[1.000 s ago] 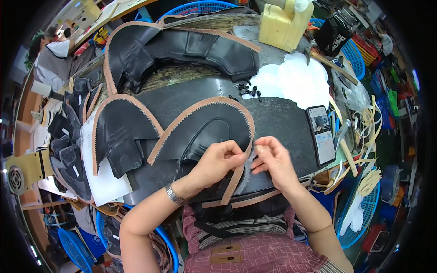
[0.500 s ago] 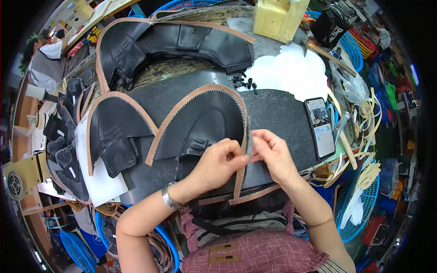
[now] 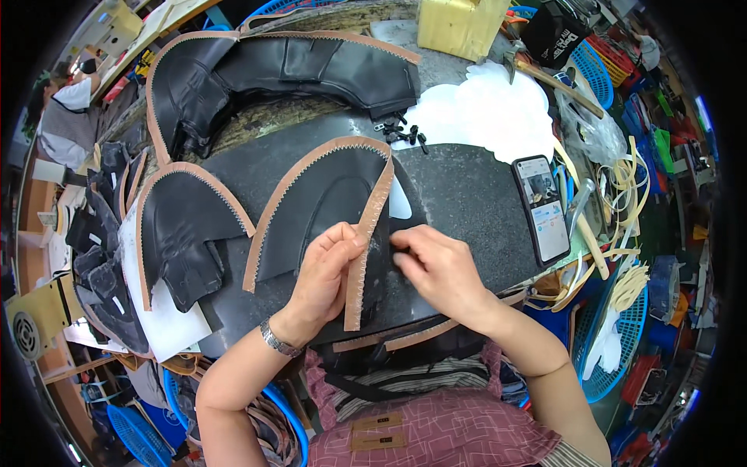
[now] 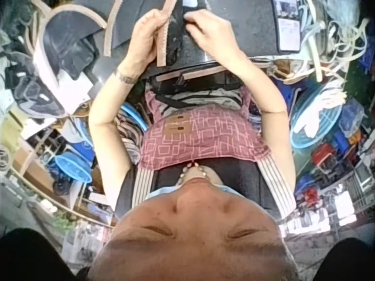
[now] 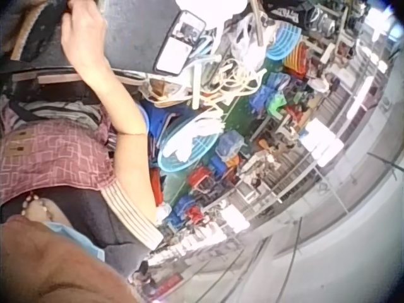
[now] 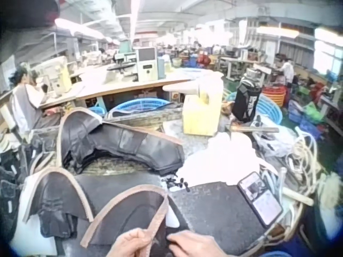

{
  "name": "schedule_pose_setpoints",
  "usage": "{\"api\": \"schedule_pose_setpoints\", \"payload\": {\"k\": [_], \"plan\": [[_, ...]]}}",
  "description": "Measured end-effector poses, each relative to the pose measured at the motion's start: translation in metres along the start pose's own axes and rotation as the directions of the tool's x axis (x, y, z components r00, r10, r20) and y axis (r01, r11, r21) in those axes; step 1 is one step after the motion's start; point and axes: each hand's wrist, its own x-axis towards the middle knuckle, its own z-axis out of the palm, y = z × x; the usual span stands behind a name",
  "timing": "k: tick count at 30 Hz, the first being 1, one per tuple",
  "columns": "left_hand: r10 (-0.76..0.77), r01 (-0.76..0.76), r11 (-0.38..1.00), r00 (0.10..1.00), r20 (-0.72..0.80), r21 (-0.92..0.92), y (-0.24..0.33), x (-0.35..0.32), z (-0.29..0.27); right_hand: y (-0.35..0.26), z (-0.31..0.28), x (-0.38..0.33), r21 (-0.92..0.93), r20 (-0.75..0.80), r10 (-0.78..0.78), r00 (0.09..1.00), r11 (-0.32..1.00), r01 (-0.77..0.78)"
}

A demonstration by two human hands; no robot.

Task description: The person aligns a zipper with a black leather shoe upper and uses a hammer to drive small metal fasteners into the leather to secure the connection. The process involves handling the shoe parts and using a hammer for precision assembly.

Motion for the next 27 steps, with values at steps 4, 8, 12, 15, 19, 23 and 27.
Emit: {"api": "schedule_pose_setpoints", "payload": {"k": [4,8,12,15,19,23,27], "plan": [[0.524,-0.402,0.298,0.827,0.204,0.866,0.005,0.003,0.012,-0.003,0.001,0.005,-0.086,0.202,0.162,0.966,0.985,-0.148],[0.045,-0.72,-0.435,0.582,0.812,0.54,0.033,0.005,0.038,0.014,0.011,0.003,-0.061,0.123,0.092,0.988,0.995,-0.085],[-0.066,-0.532,-0.274,0.842,0.536,0.801,0.05,0.006,0.024,-0.008,0.004,0.01,-0.105,0.196,0.219,0.956,0.974,-0.201],[0.062,-0.546,-0.012,0.836,0.546,0.838,0.042,0.009,0.004,-0.008,0.013,0.009,-0.135,0.149,0.228,0.962,0.969,-0.208],[0.026,-0.448,-0.016,0.894,0.448,0.894,0.037,0.005,0.0,0.002,0.011,0.006,0.036,0.123,0.116,0.986,0.992,-0.121],[0.071,-0.397,-0.022,0.915,0.398,0.917,0.026,0.005,0.002,0.022,-0.003,0.007,-0.101,-0.005,-0.294,0.956,0.951,0.292],[0.159,-0.37,0.012,0.918,0.363,0.929,0.016,0.005,0.0,0.055,-0.031,0.074,-0.181,-0.343,0.039,0.939,0.978,-0.107]]}}
